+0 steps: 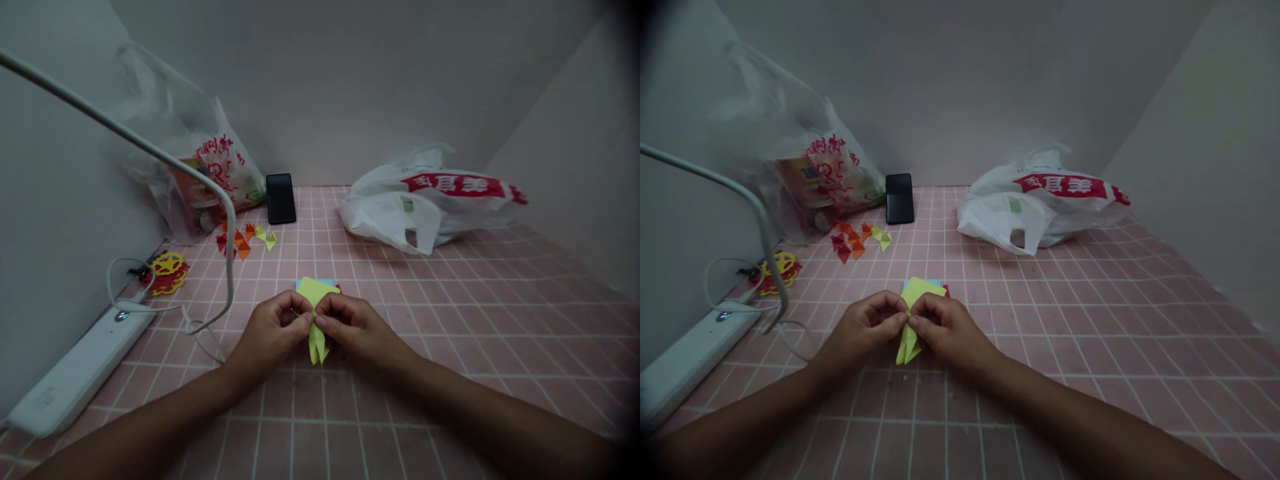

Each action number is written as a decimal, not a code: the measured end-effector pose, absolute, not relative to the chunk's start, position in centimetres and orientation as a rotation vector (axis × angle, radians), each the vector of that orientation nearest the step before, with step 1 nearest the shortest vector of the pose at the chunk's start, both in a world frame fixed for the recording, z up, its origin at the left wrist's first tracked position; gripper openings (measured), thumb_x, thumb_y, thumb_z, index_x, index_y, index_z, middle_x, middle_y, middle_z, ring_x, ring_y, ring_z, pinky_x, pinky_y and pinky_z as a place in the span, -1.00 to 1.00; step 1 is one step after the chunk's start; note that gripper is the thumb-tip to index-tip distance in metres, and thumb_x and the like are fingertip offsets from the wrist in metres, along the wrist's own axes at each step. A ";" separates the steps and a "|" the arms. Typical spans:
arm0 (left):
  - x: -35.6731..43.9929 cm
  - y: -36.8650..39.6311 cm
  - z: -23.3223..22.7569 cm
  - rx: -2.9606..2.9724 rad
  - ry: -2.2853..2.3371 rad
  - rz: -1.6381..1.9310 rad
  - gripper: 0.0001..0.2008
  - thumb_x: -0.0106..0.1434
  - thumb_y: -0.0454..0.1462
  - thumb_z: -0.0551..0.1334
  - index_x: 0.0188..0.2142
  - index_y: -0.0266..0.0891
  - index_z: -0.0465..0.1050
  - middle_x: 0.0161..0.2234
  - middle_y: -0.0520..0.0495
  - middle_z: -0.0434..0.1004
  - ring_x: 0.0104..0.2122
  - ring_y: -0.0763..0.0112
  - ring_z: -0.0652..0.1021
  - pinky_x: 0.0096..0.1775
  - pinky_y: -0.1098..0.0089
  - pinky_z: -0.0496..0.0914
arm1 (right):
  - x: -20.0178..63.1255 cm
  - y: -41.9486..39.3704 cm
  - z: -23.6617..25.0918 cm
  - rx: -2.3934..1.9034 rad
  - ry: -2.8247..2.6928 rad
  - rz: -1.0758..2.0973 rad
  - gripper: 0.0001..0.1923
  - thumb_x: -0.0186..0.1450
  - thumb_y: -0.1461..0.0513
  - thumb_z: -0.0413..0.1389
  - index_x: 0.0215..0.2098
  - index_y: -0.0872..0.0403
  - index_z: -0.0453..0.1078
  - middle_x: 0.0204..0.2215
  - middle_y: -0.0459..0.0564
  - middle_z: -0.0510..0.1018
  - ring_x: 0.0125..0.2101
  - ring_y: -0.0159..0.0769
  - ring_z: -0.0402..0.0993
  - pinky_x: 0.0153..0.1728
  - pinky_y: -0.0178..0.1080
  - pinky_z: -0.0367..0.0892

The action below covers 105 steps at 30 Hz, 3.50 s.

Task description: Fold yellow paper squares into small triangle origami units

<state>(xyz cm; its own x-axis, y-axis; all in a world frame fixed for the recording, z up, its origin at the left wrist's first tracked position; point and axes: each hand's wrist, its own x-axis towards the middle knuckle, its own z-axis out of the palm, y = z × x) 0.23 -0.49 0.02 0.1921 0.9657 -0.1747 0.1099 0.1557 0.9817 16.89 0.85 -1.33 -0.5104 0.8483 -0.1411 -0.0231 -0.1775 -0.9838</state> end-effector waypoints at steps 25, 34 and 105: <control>0.3 -0.5 0.4 1.150 1.193 0.892 -0.84 0.11 -0.20 0.26 -0.43 -0.27 0.37 -0.59 0.10 0.42 -0.57 0.51 0.42 -0.47 0.48 0.33 | 17.1 1.1 -0.5 -0.981 -1.651 1.566 -0.90 0.23 0.21 0.08 -0.40 0.06 0.26 -0.48 -0.13 0.36 -0.47 -0.38 0.27 -0.46 -0.31 0.20; 0.3 -0.6 0.6 1.301 1.271 0.912 -0.90 0.15 -0.26 0.22 -0.43 -0.26 0.37 -0.54 0.10 0.38 -0.54 0.52 0.39 -0.45 0.47 0.29 | 17.0 0.2 0.0 -1.121 -1.953 1.160 -0.85 0.18 0.35 0.10 -0.45 0.05 0.18 -0.53 -0.16 0.31 -0.53 -0.40 0.21 -0.52 -0.31 0.08; 0.3 -0.7 0.1 1.189 1.183 0.904 -0.83 0.11 -0.23 0.30 -0.36 -0.28 0.41 -0.49 0.06 0.44 -0.49 0.48 0.45 -0.40 0.45 0.34 | 16.8 0.5 -0.3 -1.116 -1.603 1.489 -0.90 0.22 0.24 0.07 -0.46 0.08 0.28 -0.53 -0.11 0.37 -0.51 -0.38 0.27 -0.52 -0.32 0.19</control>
